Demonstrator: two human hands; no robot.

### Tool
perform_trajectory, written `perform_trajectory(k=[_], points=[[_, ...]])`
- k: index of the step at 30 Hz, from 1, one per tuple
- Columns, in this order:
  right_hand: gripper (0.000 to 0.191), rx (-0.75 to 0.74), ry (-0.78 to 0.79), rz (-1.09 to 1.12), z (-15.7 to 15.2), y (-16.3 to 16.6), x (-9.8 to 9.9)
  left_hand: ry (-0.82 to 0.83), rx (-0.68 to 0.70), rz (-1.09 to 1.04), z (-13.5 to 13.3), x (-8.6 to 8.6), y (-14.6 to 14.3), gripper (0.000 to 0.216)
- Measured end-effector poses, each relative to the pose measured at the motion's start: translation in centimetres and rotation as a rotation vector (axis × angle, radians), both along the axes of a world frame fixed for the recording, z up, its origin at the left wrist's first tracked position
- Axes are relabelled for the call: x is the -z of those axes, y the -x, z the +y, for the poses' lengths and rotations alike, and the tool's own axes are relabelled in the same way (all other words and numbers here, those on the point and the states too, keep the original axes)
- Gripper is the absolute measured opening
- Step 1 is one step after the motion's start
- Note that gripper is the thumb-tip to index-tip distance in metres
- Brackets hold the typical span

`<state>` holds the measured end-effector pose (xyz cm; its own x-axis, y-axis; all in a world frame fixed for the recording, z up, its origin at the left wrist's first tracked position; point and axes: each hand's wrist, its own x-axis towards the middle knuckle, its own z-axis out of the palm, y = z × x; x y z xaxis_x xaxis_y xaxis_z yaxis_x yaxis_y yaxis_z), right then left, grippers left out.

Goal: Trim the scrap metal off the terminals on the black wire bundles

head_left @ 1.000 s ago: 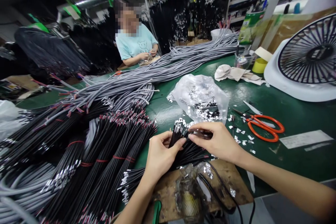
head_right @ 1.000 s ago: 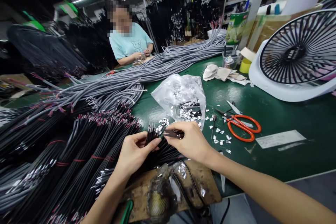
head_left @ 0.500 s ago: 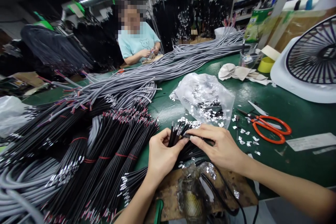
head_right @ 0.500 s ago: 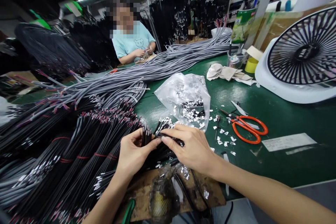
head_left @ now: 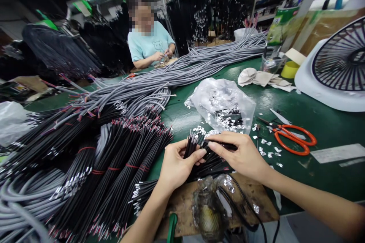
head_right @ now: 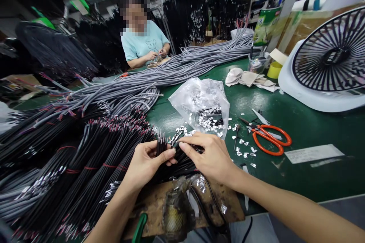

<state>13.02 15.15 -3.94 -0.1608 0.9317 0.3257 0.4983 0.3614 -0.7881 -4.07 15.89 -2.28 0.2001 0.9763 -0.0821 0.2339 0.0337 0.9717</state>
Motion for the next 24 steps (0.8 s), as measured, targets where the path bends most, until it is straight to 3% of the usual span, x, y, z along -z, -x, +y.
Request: perform_trajectory(k=[6,12,15,17,20,24], points=[[0.016,-0.021,0.129,0.239,-0.1,0.7,0.5,-0.136,-0.028,0.058,-0.4,0.6,-0.8,0.013],[0.018,-0.011,0.184,0.230,-0.3,1.0,0.0,-0.145,-0.065,0.076,-0.4,0.8,-0.7,0.014],[0.018,-0.030,0.219,0.218,-0.2,1.0,-0.2,-0.073,0.017,0.032,-0.3,0.8,-0.4,0.012],[0.018,-0.025,0.151,0.153,-0.1,0.7,-0.3,-0.003,0.149,-0.013,-0.2,0.7,-0.3,0.013],[0.021,0.067,-0.074,-0.040,0.5,-0.3,-0.5,0.049,0.306,-0.020,-0.2,0.4,0.0,0.021],[0.016,0.221,-0.169,-0.232,1.5,-1.8,-0.6,-0.078,0.201,0.132,0.1,0.4,0.3,0.025]])
